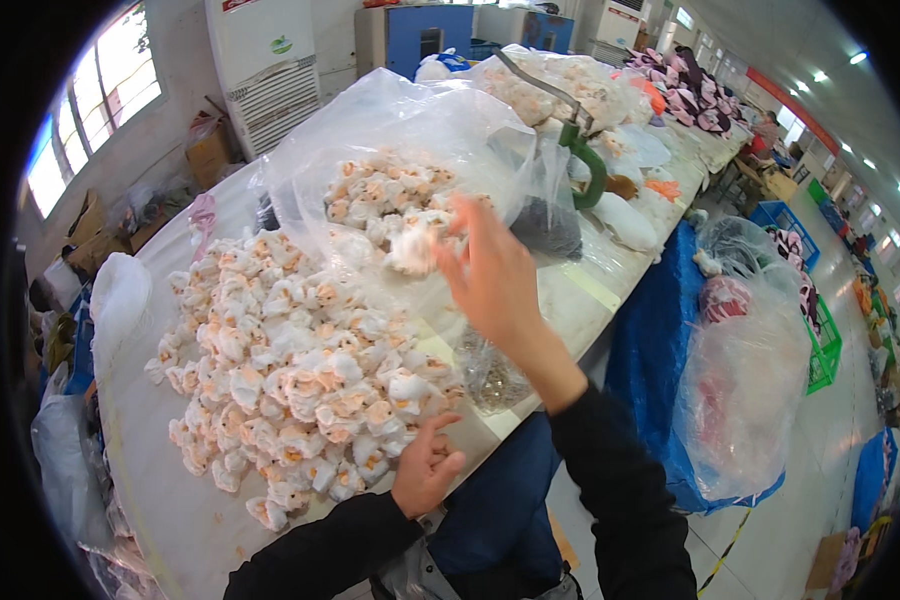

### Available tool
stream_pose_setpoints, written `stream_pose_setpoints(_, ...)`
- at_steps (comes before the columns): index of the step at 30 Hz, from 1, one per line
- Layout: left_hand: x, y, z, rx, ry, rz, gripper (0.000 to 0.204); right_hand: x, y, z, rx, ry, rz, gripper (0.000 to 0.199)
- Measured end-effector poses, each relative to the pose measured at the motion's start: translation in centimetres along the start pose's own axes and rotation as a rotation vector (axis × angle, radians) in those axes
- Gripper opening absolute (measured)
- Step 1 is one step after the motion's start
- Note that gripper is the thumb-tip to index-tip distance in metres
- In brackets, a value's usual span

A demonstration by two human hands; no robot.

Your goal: The person assembles small white stuffed toys by inserting small components into each toy one at a time. The person handles the toys and components by hand, placing finished units into a plastic bag on the table.

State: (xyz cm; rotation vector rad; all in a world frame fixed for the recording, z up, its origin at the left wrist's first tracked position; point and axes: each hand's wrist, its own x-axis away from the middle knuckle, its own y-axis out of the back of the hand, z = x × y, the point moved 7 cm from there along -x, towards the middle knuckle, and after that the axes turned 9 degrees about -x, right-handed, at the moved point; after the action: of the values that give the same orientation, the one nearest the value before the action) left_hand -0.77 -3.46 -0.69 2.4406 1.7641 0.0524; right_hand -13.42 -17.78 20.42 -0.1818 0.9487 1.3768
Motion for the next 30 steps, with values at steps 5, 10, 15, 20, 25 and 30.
stream_pose_setpoints(5, -0.1, -0.3, -1.9, -0.183, -0.034, 0.054, 0.025, -0.3, -2.1, -0.7, 0.016, 0.087, -0.100, 0.014)
stream_pose_setpoints(10, -0.1, -1.2, -1.5, -0.169, -0.109, 0.066, 0.012, 12.5, -1.3, -4.0, -0.029, -0.223, -0.024, 0.016)
stream_pose_setpoints(15, -0.1, -0.7, -1.8, -0.182, -0.058, 0.005, 0.009, 17.1, -1.5, -4.9, 0.006, -0.337, 0.095, 0.014)
stream_pose_setpoints(20, -0.2, -0.4, -1.7, -0.187, -0.041, -0.056, 0.009, 17.9, -3.0, -5.7, 0.300, -0.311, 0.365, 0.024)
stream_pose_setpoints(25, -0.4, -0.4, -2.1, -0.202, -0.068, -0.081, 0.010, 18.3, -4.1, -7.2, 0.393, -0.216, 0.320, 0.017)
stream_pose_setpoints(30, -0.2, -0.2, -1.1, -0.136, -0.017, -0.066, 0.022, 18.5, -2.8, -6.1, 0.312, -0.261, 0.255, 0.015)
